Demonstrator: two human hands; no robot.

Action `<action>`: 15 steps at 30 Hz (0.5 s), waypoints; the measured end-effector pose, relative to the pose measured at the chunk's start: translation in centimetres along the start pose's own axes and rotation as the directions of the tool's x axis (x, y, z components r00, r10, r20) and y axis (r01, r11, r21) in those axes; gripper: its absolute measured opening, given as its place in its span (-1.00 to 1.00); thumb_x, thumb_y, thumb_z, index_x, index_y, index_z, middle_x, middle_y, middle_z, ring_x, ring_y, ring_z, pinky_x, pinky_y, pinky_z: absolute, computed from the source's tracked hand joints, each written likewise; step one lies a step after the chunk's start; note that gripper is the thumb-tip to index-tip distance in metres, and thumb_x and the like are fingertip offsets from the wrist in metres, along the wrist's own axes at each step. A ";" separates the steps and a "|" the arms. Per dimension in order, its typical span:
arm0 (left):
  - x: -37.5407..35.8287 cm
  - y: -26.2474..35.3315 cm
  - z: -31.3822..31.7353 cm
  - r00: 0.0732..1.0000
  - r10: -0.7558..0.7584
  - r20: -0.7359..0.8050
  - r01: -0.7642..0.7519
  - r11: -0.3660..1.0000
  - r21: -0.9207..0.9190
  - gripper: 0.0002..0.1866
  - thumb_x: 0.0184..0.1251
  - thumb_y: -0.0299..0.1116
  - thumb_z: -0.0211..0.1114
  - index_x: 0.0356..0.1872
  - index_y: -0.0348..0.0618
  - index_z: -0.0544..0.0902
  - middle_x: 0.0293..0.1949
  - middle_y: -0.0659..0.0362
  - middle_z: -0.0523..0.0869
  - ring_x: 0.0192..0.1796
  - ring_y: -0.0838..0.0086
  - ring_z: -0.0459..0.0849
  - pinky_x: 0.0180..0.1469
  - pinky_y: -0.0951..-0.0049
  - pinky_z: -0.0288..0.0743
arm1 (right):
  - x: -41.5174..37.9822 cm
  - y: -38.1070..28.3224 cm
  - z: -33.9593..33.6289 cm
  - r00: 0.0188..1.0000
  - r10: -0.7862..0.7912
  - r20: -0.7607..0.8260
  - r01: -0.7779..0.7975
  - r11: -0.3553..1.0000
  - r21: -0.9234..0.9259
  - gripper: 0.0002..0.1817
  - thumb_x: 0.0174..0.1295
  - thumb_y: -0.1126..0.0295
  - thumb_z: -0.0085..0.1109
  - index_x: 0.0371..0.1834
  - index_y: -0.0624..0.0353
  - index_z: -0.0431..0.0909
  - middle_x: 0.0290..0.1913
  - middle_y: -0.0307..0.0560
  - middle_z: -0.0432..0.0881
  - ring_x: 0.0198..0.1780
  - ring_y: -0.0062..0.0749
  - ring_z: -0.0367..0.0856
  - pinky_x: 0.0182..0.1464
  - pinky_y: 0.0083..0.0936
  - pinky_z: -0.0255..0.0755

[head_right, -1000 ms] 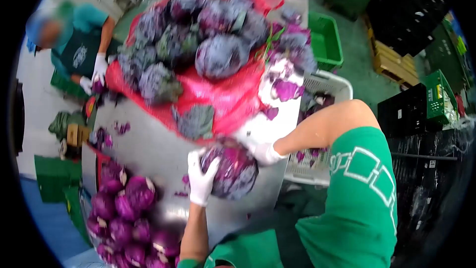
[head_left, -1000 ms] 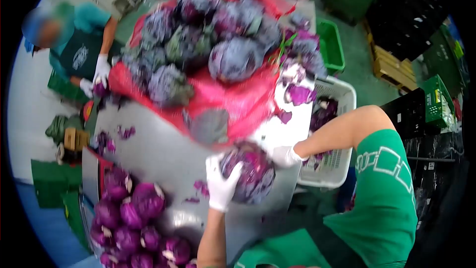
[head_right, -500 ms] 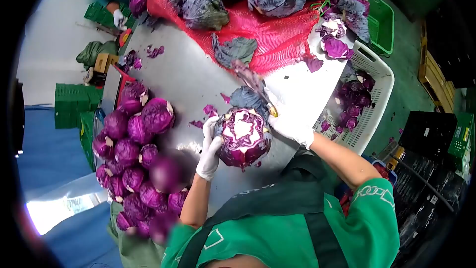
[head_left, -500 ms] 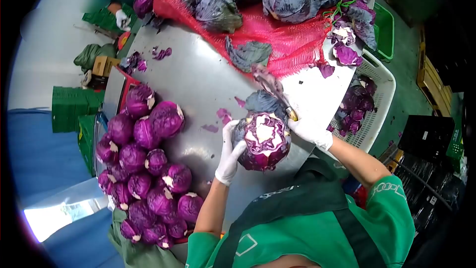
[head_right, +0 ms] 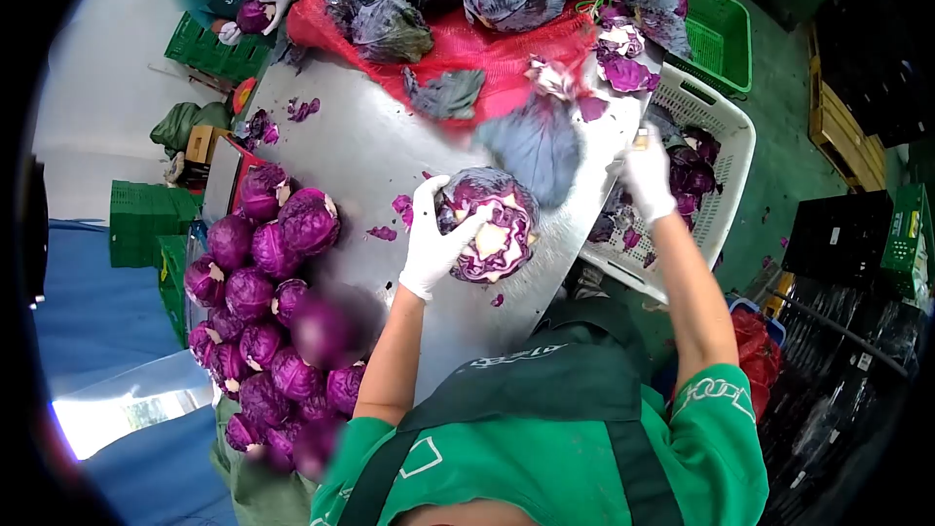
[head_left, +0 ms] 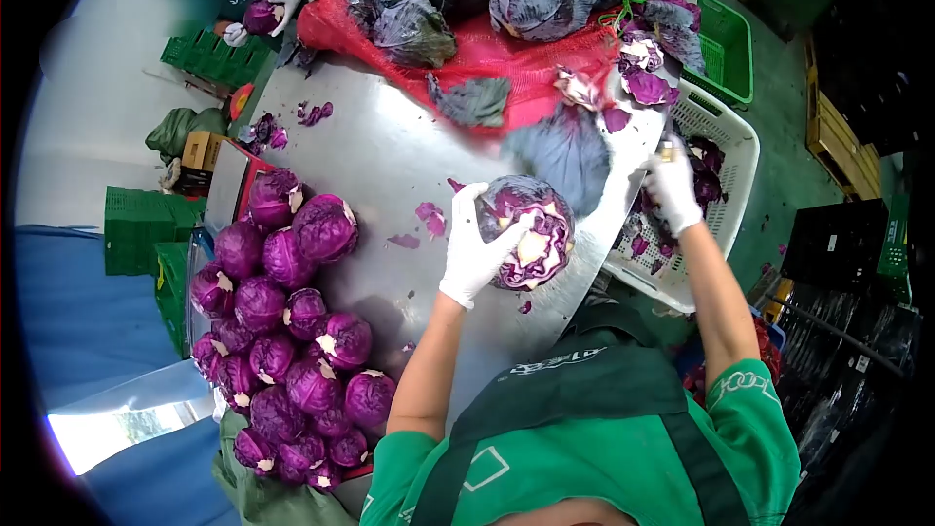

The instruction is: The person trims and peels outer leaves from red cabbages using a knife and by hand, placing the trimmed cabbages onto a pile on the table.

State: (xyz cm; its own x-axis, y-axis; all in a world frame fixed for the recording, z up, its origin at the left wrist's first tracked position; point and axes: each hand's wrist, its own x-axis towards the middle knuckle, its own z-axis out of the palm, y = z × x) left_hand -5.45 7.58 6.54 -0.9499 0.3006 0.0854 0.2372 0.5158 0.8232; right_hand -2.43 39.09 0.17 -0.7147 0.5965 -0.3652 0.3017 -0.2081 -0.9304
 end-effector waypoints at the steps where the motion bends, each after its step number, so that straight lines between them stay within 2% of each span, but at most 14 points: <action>1: 0.1 -0.1 -0.5 0.999 0.018 0.036 -0.018 1.000 0.010 -0.20 0.12 -0.18 0.60 0.32 -0.29 0.39 0.15 -0.05 0.52 0.22 0.24 0.54 0.34 0.30 0.39 | -0.8 -1.3 -0.7 1.000 -0.006 0.017 0.007 0.997 -0.082 -0.74 0.48 0.38 -0.04 0.16 0.03 0.51 -0.52 -0.31 0.44 -0.61 -0.57 0.41 -0.56 -0.59 0.35; 2: 0.6 -0.2 -0.5 0.999 0.024 0.021 -0.025 1.000 0.011 -0.20 0.12 -0.18 0.60 0.32 -0.29 0.39 0.15 -0.05 0.52 0.22 0.24 0.54 0.34 0.30 0.39 | -1.7 -2.8 -1.4 0.999 -0.019 0.038 0.025 0.986 -0.166 -0.80 0.50 0.34 -0.02 0.10 0.01 0.52 -0.55 -0.36 0.40 -0.63 -0.62 0.38 -0.56 -0.64 0.33; 3: 0.7 -0.4 -0.6 0.999 0.015 0.051 -0.017 0.999 0.034 -0.20 0.14 -0.18 0.58 0.33 -0.31 0.39 0.20 -0.07 0.52 0.27 0.24 0.52 0.35 0.29 0.38 | -3.9 -3.3 -1.0 0.991 -0.049 0.126 0.059 0.995 -0.075 -0.75 0.49 0.25 0.08 0.12 0.06 0.53 -0.58 -0.41 0.40 -0.66 -0.66 0.36 -0.58 -0.64 0.30; 4: 0.2 -0.6 -0.7 0.996 -0.004 0.094 -0.002 0.998 0.059 -0.20 0.15 -0.18 0.57 0.34 -0.32 0.39 0.25 -0.09 0.51 0.31 0.23 0.51 0.37 0.28 0.38 | -6.7 -3.0 -0.4 0.966 -0.140 0.216 0.183 0.964 -0.195 -0.70 0.44 0.22 0.16 0.10 0.14 0.56 -0.47 -0.21 0.59 -0.54 -0.51 0.54 -0.43 -0.52 0.48; 5: 0.5 0.0 -1.0 0.990 -0.021 0.139 0.015 0.999 0.049 -0.17 0.16 -0.17 0.57 0.38 -0.31 0.37 0.30 -0.09 0.50 0.33 0.24 0.52 0.39 0.28 0.38 | -8.7 -1.6 0.5 0.895 -0.314 0.317 0.425 0.816 -0.391 -0.69 0.41 0.24 0.16 0.07 0.20 0.59 -0.27 0.04 0.72 -0.31 -0.23 0.72 -0.17 -0.34 0.60; 6: 0.8 0.9 -1.0 0.990 -0.014 0.140 0.008 0.999 0.048 -0.17 0.16 -0.17 0.57 0.38 -0.31 0.37 0.30 -0.09 0.50 0.33 0.24 0.52 0.39 0.28 0.38 | -10.0 0.2 1.2 0.802 -0.441 0.402 0.588 0.698 -0.408 -0.70 0.39 0.27 0.14 0.06 0.20 0.60 -0.10 0.20 0.71 -0.07 0.03 0.73 0.03 -0.23 0.58; 7: 1.0 1.7 -0.8 0.988 -0.053 0.146 0.051 0.999 0.015 -0.18 0.15 -0.16 0.57 0.37 -0.29 0.38 0.27 -0.08 0.53 0.30 0.24 0.54 0.37 0.29 0.40 | -12.2 -1.0 2.5 0.766 -0.448 0.461 0.634 0.644 -0.428 -0.70 0.40 0.27 0.11 0.08 0.19 0.59 -0.06 0.20 0.70 -0.04 0.10 0.70 0.04 -0.22 0.58; 8: 1.1 2.1 -0.7 0.983 -0.095 0.155 0.098 0.995 -0.015 -0.20 0.15 -0.16 0.57 0.36 -0.27 0.39 0.23 -0.07 0.56 0.26 0.24 0.57 0.36 0.30 0.41 | -12.9 0.4 3.2 0.796 -0.389 0.463 0.593 0.656 -0.467 -0.67 0.42 0.28 0.10 0.16 0.16 0.57 -0.07 0.19 0.69 -0.02 0.10 0.69 0.06 -0.20 0.57; 10: 1.5 1.6 -0.4 0.986 -0.055 0.157 0.051 0.998 0.034 -0.21 0.15 -0.14 0.57 0.34 -0.26 0.40 0.17 -0.07 0.61 0.20 0.28 0.62 0.30 0.33 0.47 | -13.4 1.2 4.1 0.730 -0.519 0.445 0.684 0.572 -0.453 -0.57 0.46 0.27 0.05 0.35 0.10 0.47 -0.11 0.15 0.71 -0.09 0.06 0.71 -0.02 -0.19 0.57; 11: 1.5 1.2 -0.3 0.979 -0.114 0.168 0.112 0.993 0.020 -0.22 0.15 -0.14 0.57 0.32 -0.26 0.41 0.16 -0.07 0.61 0.19 0.30 0.63 0.29 0.34 0.48 | -13.4 1.0 4.4 0.734 -0.520 0.438 0.679 0.577 -0.453 -0.57 0.46 0.27 0.05 0.35 0.10 0.47 -0.11 0.15 0.71 -0.09 0.06 0.71 -0.02 -0.19 0.57; 13: 1.7 1.4 -0.3 0.974 -0.149 0.173 0.155 0.988 -0.017 -0.21 0.11 -0.08 0.57 0.26 -0.37 0.46 0.16 -0.11 0.61 0.22 0.22 0.60 0.29 0.30 0.47 | -12.8 0.2 4.8 0.648 -0.545 0.533 0.762 0.459 -0.457 -0.47 0.51 0.21 -0.05 0.53 -0.03 0.29 -0.22 0.12 0.71 -0.21 0.03 0.70 -0.15 -0.17 0.55; 14: 1.6 1.1 -0.2 0.972 -0.146 0.182 0.151 0.988 -0.013 -0.21 0.11 -0.08 0.57 0.26 -0.37 0.46 0.16 -0.11 0.61 0.22 0.22 0.60 0.29 0.30 0.47 | -12.4 0.4 5.0 0.654 -0.545 0.525 0.756 0.465 -0.460 -0.47 0.51 0.21 -0.05 0.53 -0.03 0.29 -0.22 0.12 0.71 -0.21 0.03 0.70 -0.15 -0.17 0.55; 15: 1.5 0.7 -0.1 0.983 -0.089 0.159 0.092 0.996 -0.012 -0.20 0.11 -0.08 0.57 0.28 -0.38 0.46 0.18 -0.11 0.60 0.23 0.21 0.60 0.30 0.29 0.47 | -11.7 0.8 5.5 0.652 -0.485 0.582 0.758 0.445 -0.477 -0.45 0.53 0.16 -0.10 0.56 -0.08 0.23 -0.29 0.11 0.68 -0.27 0.01 0.67 -0.18 -0.17 0.53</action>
State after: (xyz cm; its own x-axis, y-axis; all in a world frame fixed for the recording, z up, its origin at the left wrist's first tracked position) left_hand -6.74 8.30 7.34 -0.9229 0.3770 -0.0788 0.1458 0.5314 0.8345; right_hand 2.73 27.72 3.54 -0.9800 0.0385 0.1954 -0.1061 0.7292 -0.6760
